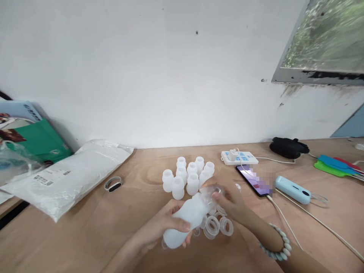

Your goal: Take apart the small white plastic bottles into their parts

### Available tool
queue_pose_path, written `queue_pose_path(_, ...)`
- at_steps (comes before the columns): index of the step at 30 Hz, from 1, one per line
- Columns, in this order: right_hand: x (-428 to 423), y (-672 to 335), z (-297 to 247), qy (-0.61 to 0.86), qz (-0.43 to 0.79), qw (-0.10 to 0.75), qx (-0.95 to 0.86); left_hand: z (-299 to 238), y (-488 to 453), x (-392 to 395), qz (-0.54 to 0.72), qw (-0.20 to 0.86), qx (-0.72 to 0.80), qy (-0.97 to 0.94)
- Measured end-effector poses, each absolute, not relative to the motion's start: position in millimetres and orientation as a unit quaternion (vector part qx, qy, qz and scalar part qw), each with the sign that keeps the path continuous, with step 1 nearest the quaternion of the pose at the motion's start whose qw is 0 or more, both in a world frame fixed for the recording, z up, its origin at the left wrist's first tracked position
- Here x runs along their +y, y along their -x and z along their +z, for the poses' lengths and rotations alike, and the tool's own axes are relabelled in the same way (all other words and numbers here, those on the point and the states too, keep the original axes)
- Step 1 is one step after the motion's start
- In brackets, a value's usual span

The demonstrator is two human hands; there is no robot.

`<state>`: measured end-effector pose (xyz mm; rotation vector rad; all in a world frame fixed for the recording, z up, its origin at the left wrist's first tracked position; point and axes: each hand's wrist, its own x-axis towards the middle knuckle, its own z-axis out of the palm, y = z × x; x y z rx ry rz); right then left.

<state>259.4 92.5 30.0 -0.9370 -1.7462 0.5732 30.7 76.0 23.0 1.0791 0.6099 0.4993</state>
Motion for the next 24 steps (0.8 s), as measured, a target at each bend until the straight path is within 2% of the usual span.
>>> queue_pose_path(2, 104, -270, 39, 0.428, 0.180, 0.586, -0.664, 13, -30, 78, 0.230, 0.819, 0.243, -0.465)
queue_pose_path(5, 116, -292, 60, 0.450, 0.135, 0.614, -0.635, 9, -28, 83, 0.241, 0.793, 0.281, -0.484)
queue_pose_path(7, 119, -306, 73, 0.516, 0.062, 0.541, -0.661, 16, -26, 89, 0.237, 0.753, 0.319, -0.524)
queue_pose_path(9, 120, -317, 79, 0.576, 0.017, 0.431, -0.694, 29, -23, 95, 0.225, 0.708, 0.336, -0.579)
queue_pose_path(12, 124, -328, 75, 0.627, 0.026, 0.259, -0.734, 49, -19, 103, 0.204, 0.630, 0.357, -0.659)
queue_pose_path(14, 129, -330, 67, 0.636, 0.050, 0.175, -0.750, 57, -15, 104, 0.174, 0.595, 0.377, -0.688)
queue_pose_path(17, 135, -323, 57, 0.623, 0.080, 0.130, -0.768, 62, -11, 103, 0.126, 0.544, 0.412, -0.720)
queue_pose_path(24, 142, -307, 55, 0.599, 0.108, 0.123, -0.784, 68, -5, 102, 0.095, 0.468, 0.453, -0.753)
